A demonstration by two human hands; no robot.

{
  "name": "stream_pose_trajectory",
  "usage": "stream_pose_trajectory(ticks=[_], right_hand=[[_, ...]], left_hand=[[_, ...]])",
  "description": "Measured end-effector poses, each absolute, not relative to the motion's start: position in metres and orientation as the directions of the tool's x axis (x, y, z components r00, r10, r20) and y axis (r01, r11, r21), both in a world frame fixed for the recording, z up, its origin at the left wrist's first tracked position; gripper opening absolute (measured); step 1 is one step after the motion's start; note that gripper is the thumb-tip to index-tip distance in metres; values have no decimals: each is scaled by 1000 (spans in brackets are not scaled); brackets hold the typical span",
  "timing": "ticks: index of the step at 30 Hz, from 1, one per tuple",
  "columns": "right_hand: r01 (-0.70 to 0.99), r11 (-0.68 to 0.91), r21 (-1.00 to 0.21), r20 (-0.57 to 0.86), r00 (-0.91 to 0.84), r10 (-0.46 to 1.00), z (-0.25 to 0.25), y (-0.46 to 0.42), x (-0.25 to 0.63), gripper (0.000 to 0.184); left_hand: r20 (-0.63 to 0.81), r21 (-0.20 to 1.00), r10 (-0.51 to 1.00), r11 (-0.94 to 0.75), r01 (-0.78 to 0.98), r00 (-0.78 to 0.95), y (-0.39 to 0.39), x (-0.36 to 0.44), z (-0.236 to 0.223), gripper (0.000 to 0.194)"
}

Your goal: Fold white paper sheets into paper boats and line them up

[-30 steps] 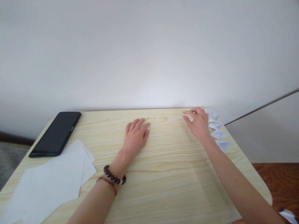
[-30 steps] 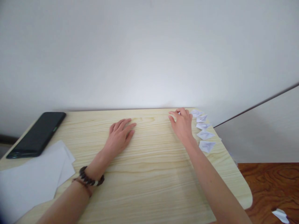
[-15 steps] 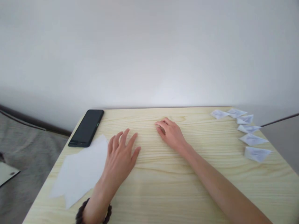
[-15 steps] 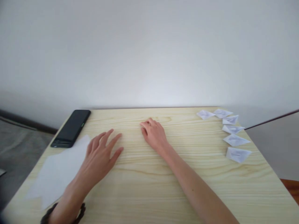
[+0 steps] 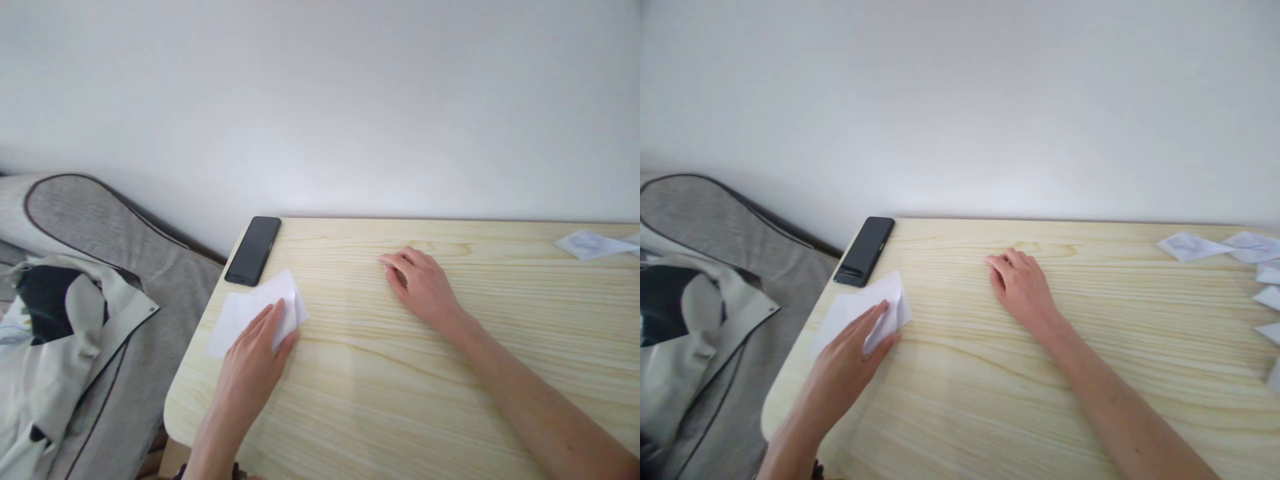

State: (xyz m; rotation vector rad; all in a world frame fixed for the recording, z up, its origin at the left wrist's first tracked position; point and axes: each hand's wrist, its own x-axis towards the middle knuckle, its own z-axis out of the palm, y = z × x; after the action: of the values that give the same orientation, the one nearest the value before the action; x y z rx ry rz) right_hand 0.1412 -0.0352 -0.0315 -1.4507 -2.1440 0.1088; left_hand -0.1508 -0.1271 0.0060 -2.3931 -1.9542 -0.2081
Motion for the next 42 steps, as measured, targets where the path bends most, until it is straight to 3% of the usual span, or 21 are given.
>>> stream_pose_trajectory(ticks=[6, 9, 16, 21, 27, 30, 34, 37, 39, 42], right_hand=[[825, 424, -374, 383, -279, 881, -32, -35, 142, 24], [817, 434, -380, 392, -282, 875, -33, -36, 143, 24], [812, 441, -382, 395, -288, 872, -33, -35, 143, 24], [817, 435, -378, 389, -286, 876, -32, -36, 144, 24], [813, 440, -382, 394, -288, 873, -33, -35, 144, 24], [813, 442, -378, 399, -287, 871, -34, -35, 145, 24], [815, 436, -381, 389, -286, 876, -33, -35, 144, 24], [797, 435, -420, 382, -280, 881, -31, -36, 143, 25], [762, 422, -491, 371, -256, 893, -30, -35, 145, 25], [726, 355, -589, 371, -147, 917, -29, -32, 155, 26]], left_hand=[[-57, 75, 942, -325, 943, 330, -138, -182, 9, 57], [-80, 80, 940, -327, 942, 333, -139, -187, 7, 61], [104, 56, 925, -371, 927, 364, -136, -178, 2, 42], [188, 139, 959, -241, 961, 213, -138, -173, 2, 34], [171, 217, 981, -133, 967, 96, -144, -175, 3, 52], [214, 187, 973, -131, 974, 90, -148, -175, 12, 57], [401, 167, 899, -264, 950, 179, -146, -163, 38, 57], [445, 174, 845, -408, 896, 299, -135, -139, 51, 60], [392, 184, 826, -503, 845, 406, -127, -114, 47, 62], [171, 156, 826, -561, 813, 537, -118, -71, 23, 58]])
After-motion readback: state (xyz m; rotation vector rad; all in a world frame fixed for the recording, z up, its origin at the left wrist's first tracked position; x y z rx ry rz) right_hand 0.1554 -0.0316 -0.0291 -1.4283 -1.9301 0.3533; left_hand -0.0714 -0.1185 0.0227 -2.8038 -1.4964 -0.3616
